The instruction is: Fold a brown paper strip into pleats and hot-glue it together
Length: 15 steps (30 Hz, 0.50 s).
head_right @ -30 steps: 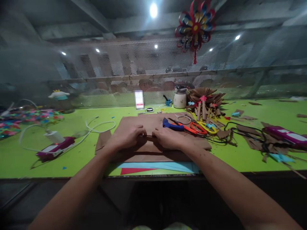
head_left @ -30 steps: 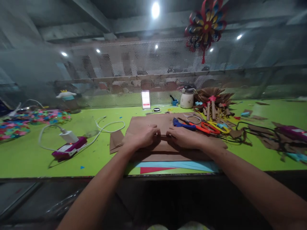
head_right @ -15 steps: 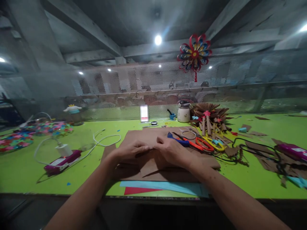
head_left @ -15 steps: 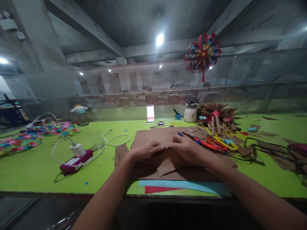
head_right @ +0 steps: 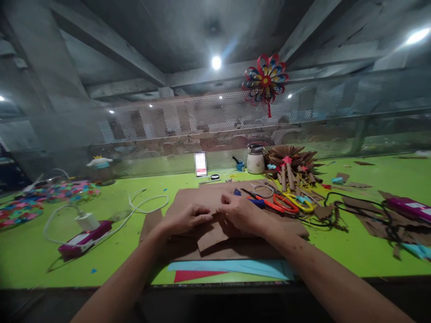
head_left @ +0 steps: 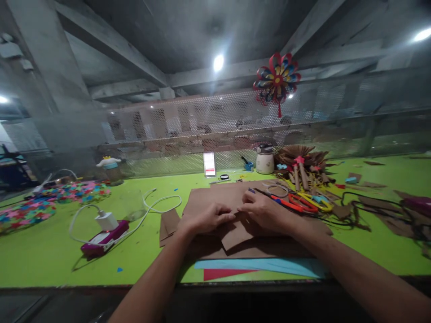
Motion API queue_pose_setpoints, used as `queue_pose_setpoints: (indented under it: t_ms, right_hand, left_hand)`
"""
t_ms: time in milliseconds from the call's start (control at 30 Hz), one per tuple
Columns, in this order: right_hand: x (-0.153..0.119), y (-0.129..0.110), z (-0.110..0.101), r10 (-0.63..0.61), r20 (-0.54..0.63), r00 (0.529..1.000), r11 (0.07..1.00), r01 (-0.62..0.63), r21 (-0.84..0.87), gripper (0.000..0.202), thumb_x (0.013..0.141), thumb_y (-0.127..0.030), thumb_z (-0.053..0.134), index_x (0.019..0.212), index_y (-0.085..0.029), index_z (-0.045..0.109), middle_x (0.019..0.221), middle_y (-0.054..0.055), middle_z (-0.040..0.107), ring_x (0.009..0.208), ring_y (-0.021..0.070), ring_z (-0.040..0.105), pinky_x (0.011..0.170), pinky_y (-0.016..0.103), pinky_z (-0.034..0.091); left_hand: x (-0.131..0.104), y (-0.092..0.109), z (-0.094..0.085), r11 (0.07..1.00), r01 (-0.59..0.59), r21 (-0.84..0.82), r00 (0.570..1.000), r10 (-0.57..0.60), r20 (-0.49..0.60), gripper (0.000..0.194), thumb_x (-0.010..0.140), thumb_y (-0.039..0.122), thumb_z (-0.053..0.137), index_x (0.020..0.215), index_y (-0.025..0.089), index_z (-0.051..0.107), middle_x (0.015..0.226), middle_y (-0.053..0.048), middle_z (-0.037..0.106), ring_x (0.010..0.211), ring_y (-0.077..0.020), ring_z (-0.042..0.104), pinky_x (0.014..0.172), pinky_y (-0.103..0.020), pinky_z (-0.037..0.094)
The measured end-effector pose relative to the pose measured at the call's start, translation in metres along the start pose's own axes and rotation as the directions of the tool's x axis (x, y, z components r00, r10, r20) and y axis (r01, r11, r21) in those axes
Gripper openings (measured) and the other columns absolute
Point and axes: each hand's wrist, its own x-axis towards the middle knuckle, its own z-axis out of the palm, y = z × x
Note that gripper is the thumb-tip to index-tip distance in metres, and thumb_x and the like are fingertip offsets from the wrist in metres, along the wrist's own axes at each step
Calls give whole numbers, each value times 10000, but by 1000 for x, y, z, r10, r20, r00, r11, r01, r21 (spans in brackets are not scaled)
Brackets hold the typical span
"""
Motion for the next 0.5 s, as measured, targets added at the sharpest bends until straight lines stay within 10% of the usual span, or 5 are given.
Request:
queue_pose_setpoints:
  t_ms: [267,500]
  right_hand:
    - [1,-3,-3,30,-59,998,985,-20,171,170,761,-142,511,856,-185,645,796,42,484,678,117,462,602,224,364]
    - [2,5,-10,204,84,975,845,-219,487,299,775,-324,544,1014,-157,609,882,67,604,758,145,541,656,244,420]
  left_hand:
    - [-2,3,-2,976,113,-185,993,-115,1,361,722,458,559,698,99,587,571,27,473,512,-61,353,475,-193,262]
    - [2,-3,3,999,39,18,999,-39,14,316,773,392,518,786,96,627,677,-15,581,585,-91,452,527,-198,328]
